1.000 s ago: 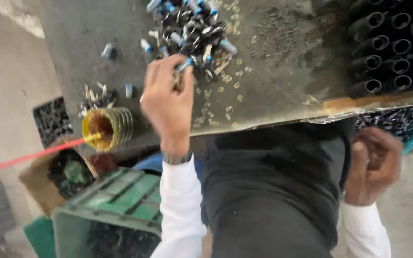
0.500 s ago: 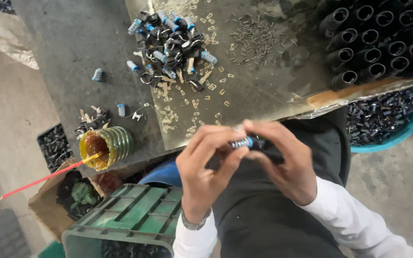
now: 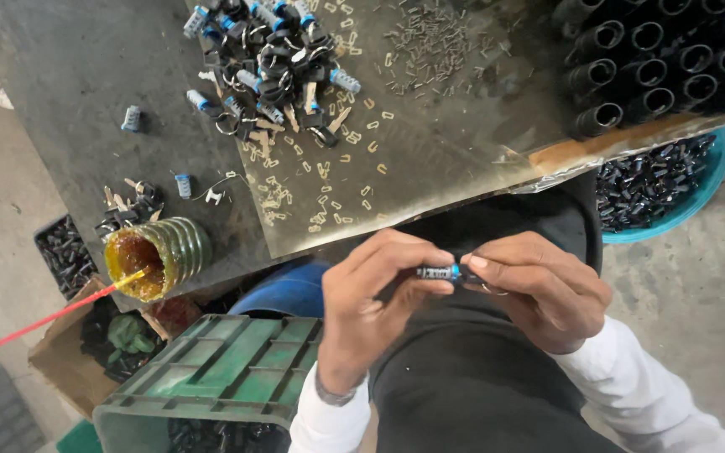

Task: The person holds a small cylindrical component in one hand and uses a red-handled brush to coat it with a yellow adhesive or flux from a jar. They rub the component with their fingers, dip the brush again, apply more coating, and place the finished component on the work table with a pile of similar parts.

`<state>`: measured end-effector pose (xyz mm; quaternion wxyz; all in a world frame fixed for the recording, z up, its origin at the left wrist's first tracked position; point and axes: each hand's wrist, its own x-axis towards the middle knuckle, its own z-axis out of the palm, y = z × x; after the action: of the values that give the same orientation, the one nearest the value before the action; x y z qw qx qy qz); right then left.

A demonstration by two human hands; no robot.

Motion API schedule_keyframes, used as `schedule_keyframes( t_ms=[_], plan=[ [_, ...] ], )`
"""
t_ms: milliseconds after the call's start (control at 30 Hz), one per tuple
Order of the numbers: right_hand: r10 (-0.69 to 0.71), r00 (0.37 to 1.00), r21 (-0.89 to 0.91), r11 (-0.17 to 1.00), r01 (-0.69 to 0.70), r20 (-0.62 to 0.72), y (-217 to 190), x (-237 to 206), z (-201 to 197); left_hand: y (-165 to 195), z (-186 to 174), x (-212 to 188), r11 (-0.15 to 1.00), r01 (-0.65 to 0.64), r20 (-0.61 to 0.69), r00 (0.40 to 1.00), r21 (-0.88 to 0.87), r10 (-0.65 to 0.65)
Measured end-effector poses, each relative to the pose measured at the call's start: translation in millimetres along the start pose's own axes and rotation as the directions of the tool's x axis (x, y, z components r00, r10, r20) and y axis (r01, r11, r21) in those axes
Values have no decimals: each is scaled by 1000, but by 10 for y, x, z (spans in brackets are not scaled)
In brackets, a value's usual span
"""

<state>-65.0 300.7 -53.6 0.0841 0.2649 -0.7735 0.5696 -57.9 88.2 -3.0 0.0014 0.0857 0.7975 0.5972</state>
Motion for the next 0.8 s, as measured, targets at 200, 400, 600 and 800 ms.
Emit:
schedule_keyframes(
  t_ms=[200,400,600,800],
  plan=[
    [96,995,60,994,-96,15,111,-103,22,-69,121,-41,998,39,28,999,-46,-37],
    [535,804,341,728,-595,261,224,-336,6,-89,85,128,994,-30,125,992,107,16],
    [655,728,635,477,-607,203,314,-437,89,-229,80,496,904,-157,-36,982,399,186],
    [720,666,535,491,-687,194,310,-413,1,-507,139,795,689,-168,11,974,705,226]
  ],
)
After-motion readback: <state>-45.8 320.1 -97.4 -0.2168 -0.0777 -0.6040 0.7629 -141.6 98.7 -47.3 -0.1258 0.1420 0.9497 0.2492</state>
